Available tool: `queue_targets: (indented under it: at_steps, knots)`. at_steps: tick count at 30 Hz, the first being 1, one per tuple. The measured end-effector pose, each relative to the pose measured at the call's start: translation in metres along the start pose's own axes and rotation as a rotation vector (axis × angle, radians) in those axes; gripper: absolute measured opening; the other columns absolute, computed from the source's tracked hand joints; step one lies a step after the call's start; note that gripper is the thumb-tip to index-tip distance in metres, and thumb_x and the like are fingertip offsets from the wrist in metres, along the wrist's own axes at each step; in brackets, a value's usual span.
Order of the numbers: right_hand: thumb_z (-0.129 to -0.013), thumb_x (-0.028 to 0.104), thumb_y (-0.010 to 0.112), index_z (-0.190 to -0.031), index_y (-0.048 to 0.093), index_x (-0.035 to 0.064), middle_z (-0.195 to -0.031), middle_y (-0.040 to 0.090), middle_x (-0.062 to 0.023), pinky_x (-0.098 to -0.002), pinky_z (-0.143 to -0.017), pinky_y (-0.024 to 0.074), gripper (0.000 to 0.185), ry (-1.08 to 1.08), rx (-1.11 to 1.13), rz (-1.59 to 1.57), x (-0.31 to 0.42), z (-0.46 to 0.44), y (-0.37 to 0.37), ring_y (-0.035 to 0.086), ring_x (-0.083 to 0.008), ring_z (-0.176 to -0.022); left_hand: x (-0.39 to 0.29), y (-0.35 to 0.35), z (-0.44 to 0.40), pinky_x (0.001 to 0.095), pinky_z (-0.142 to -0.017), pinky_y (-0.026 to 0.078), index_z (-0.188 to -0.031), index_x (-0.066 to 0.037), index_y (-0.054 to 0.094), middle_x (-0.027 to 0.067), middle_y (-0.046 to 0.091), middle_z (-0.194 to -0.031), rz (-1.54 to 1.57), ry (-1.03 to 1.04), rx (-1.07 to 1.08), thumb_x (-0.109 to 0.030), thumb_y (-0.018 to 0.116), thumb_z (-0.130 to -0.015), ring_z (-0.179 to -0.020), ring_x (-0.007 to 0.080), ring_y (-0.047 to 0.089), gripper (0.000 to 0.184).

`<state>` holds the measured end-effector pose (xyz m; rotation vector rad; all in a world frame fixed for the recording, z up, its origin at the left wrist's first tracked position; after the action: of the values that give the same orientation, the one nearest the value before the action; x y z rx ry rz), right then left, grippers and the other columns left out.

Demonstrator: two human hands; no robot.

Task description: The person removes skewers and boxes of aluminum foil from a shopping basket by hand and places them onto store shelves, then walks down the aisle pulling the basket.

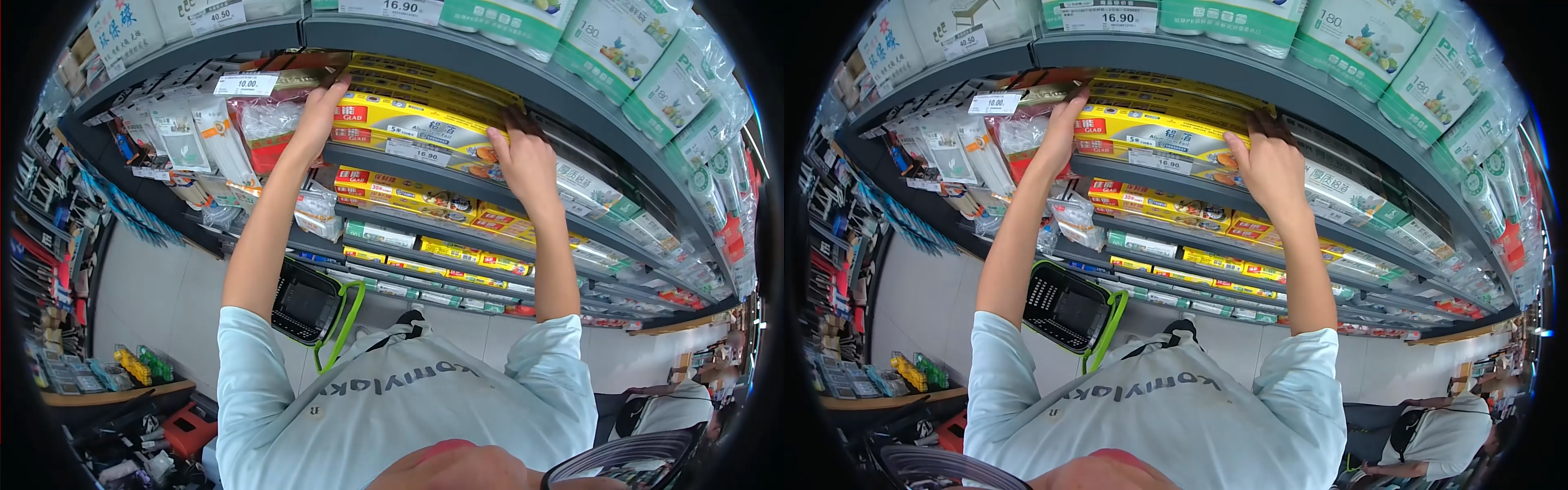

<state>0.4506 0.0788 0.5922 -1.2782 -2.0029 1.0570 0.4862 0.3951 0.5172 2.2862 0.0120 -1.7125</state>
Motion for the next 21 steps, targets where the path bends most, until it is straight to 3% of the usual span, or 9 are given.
queue_targets:
  at_steps: [2, 6, 9, 11, 14, 16, 21]
  knots:
    - [-0.098, 0.046, 0.053, -0.118, 0.066, -0.0042, -0.118, 0.067, -0.0225, -0.0465, -0.087, 0.0533, 0.055, 0.032, 0.098, 0.009, -0.001, 0.0, 0.004, 0.068, -0.0405, -0.095, 0.001, -0.002, 0.001, 0.0305, -0.087, 0.047, -0.116, 0.011, 0.059, 0.0143, 0.066, -0.109, -0.01, -0.009, -0.014, -0.042, 0.058, -0.098, -0.098, 0.016, 0.062, 0.055]
    - [-0.099, 0.05, 0.049, -0.127, 0.061, -0.0001, -0.116, 0.068, -0.0211, -0.0481, -0.088, 0.0524, 0.059, 0.045, 0.191, -0.043, -0.003, -0.004, -0.001, 0.069, -0.0419, -0.087, 0.006, 0.001, -0.001, 0.0299, -0.09, 0.046, -0.122, 0.009, 0.057, 0.0139, 0.065, -0.115, 0.057, -0.046, 0.032, -0.041, 0.057, -0.098, -0.103, 0.016, 0.061, 0.056]
    - [-0.099, 0.054, 0.044, -0.136, 0.055, 0.0038, -0.121, 0.066, -0.0212, -0.0487, -0.095, 0.0488, 0.063, 0.221, 0.348, -0.116, -0.029, -0.005, 0.01, 0.067, -0.0411, -0.099, 0.003, 0.002, -0.002, 0.0296, -0.093, 0.045, -0.127, 0.006, 0.056, 0.0124, 0.065, -0.118, 0.063, 0.004, 0.037, -0.041, 0.056, -0.099, -0.106, 0.0157, 0.061, 0.054]
    - [-0.1, 0.055, 0.041, -0.14, 0.051, 0.0061, -0.129, 0.062, -0.0212, -0.0474, -0.103, 0.0434, 0.064, 0.042, 0.012, 0.047, -0.038, -0.014, 0.005, 0.061, -0.0399, -0.114, 0.003, 0.0, -0.002, 0.0296, -0.094, 0.045, -0.129, 0.004, 0.056, 0.0113, 0.065, -0.119, 0.062, 0.046, 0.022, -0.04, 0.056, -0.099, -0.107, 0.0154, 0.06, 0.053]
    - [-0.1, 0.056, 0.042, -0.139, 0.054, 0.0066, -0.135, 0.058, -0.0206, -0.045, -0.107, 0.0401, 0.064, 0.121, 0.13, -0.017, -0.033, -0.019, 0.008, 0.055, -0.0392, -0.122, 0.004, 0.0, -0.001, 0.0295, -0.096, 0.045, -0.133, 0.0, 0.055, 0.01, 0.064, -0.121, 0.043, 0.044, 0.039, -0.04, 0.055, -0.1, -0.108, 0.0149, 0.06, 0.052]
    - [-0.099, 0.056, 0.042, -0.136, 0.057, 0.0066, -0.134, 0.059, -0.0206, -0.045, -0.106, 0.0405, 0.063, 0.121, 0.126, -0.032, -0.033, -0.02, 0.014, 0.055, -0.0397, -0.121, -0.002, 0.008, 0.003, 0.0289, -0.098, 0.042, -0.133, 0.004, 0.052, 0.0109, 0.059, -0.128, -0.052, 0.012, 0.108, -0.045, 0.056, -0.099, -0.115, 0.0146, 0.055, 0.059]
    - [-0.099, 0.056, 0.042, -0.13, 0.063, 0.0062, -0.131, 0.06, -0.0213, -0.0452, -0.105, 0.0413, 0.062, 0.123, 0.127, -0.051, -0.028, -0.018, 0.009, 0.056, -0.041, -0.119, -0.003, 0.007, 0.003, 0.0288, -0.095, 0.044, -0.129, 0.006, 0.054, 0.0115, 0.061, -0.124, -0.075, 0.033, 0.101, -0.045, 0.055, -0.099, -0.111, 0.014, 0.057, 0.059]
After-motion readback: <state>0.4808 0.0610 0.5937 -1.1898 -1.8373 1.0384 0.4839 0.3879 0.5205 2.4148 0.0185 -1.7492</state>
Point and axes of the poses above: each hand's wrist, its own z-axis away from the middle knuckle, its own y-axis out of the palm, x = y × z, the point moved 10 cm from there along -z, towards the middle knuckle
